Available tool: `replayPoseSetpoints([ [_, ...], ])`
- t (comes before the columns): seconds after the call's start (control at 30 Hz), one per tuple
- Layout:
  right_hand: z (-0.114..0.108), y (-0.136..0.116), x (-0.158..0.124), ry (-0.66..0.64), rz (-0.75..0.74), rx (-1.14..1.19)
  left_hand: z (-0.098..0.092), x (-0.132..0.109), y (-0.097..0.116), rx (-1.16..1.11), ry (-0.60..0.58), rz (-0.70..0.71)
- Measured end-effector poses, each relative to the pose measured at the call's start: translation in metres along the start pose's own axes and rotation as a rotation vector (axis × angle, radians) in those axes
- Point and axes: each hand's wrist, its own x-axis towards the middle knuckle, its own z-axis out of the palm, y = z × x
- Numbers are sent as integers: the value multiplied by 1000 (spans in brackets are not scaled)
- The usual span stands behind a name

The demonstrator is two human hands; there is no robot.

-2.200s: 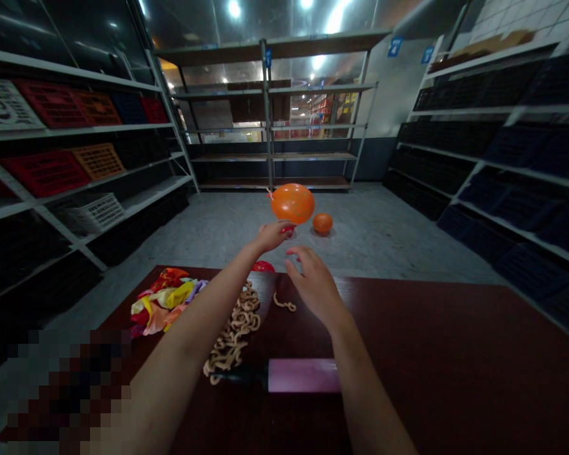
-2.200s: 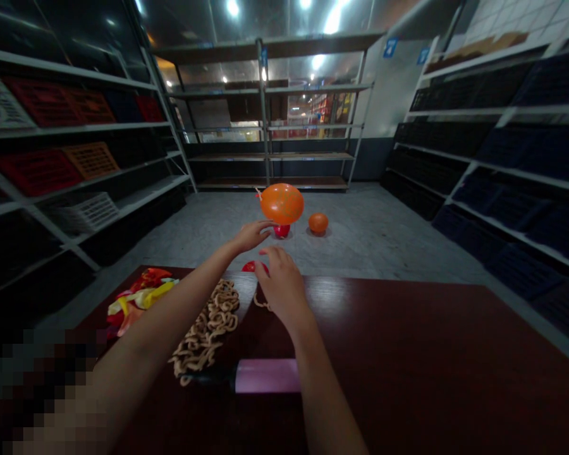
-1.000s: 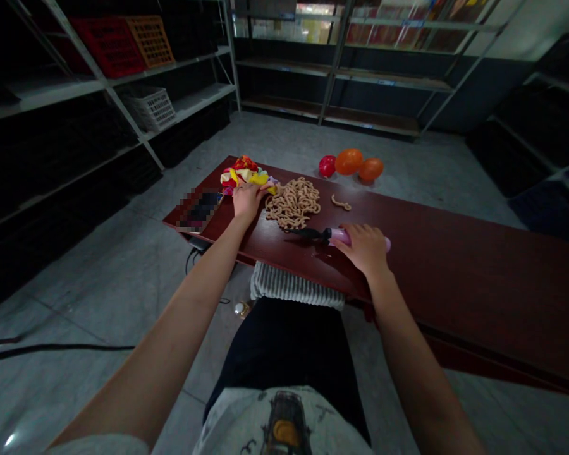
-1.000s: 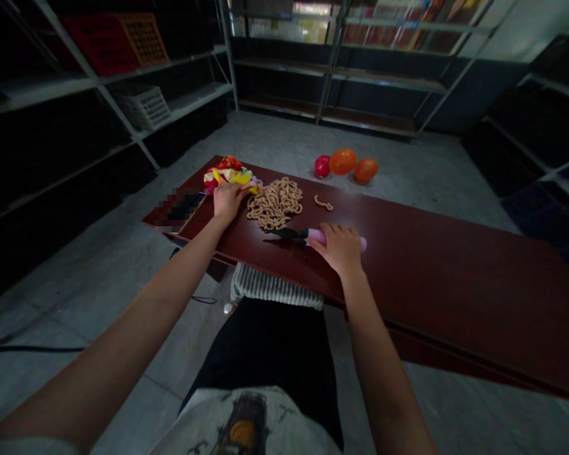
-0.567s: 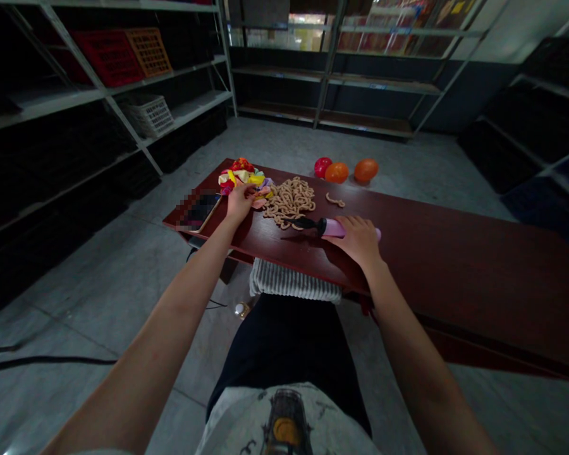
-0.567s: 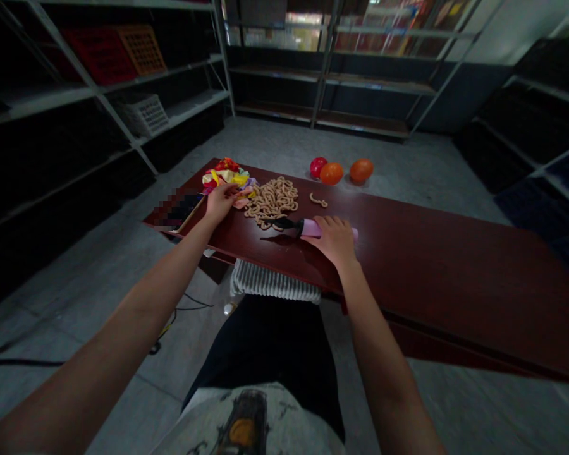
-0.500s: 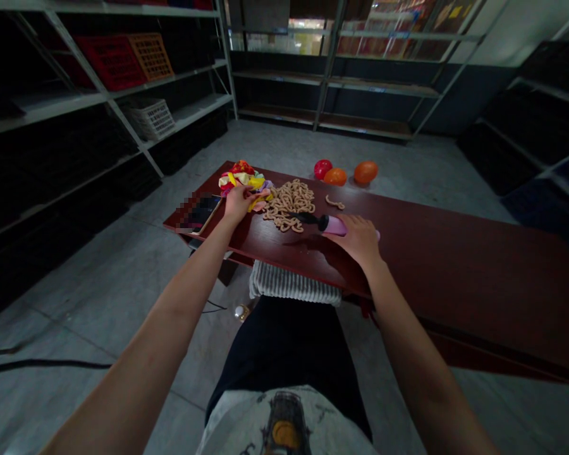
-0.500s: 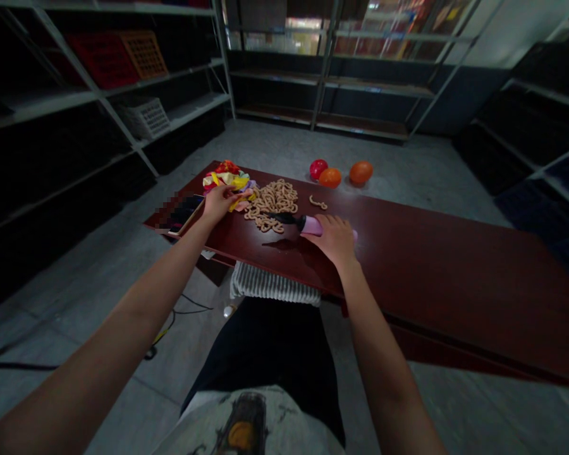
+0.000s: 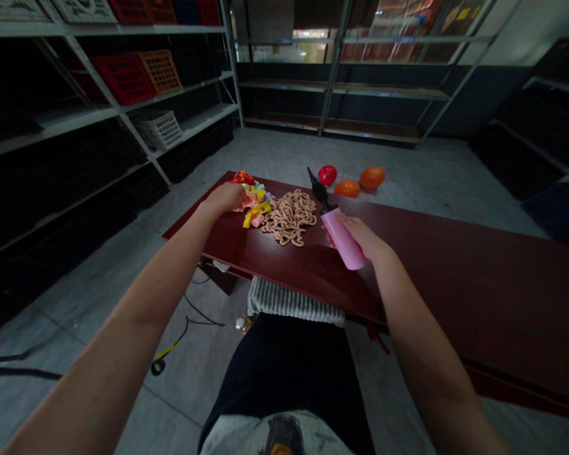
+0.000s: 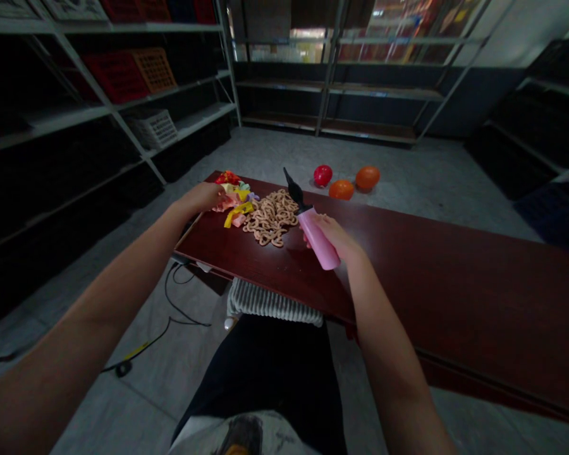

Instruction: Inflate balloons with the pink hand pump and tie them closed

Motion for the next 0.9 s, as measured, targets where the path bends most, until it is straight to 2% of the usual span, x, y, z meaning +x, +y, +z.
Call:
replayPoseSetpoints([
  [0.07, 1, 7, -1, -93, 46, 99, -9, 7, 16, -244, -61, -103],
  [0.17, -2, 19, 1, -141, 94, 227, -1, 7, 44, -949, -7, -226],
  [0.23, -6, 26, 3, -164, 108, 284, 19, 2, 65, -1352, 50, -211],
  [0.27, -8, 29, 4, -183, 102, 315, 32, -1, 76, -1468, 59, -224],
  [0.37, -14, 34, 6, -231, 65, 414, 71, -6, 109, -1676, -37, -292],
  [0.47, -18, 37, 6, -247, 64, 475, 98, 2, 138, -1798, -93, -340],
  [0.57, -16, 37, 5, -259, 66, 498, 112, 18, 152, -1859, -128, -293],
  [0.73, -11, 35, 5, -273, 127, 505, 128, 34, 148, -1682, -56, -172],
  [0.83, -9, 35, 5, -274, 175, 498, 127, 32, 142, -1572, -12, -120],
  [0.9, -7, 35, 4, -305, 188, 481, 124, 30, 139, -1547, 12, -135],
])
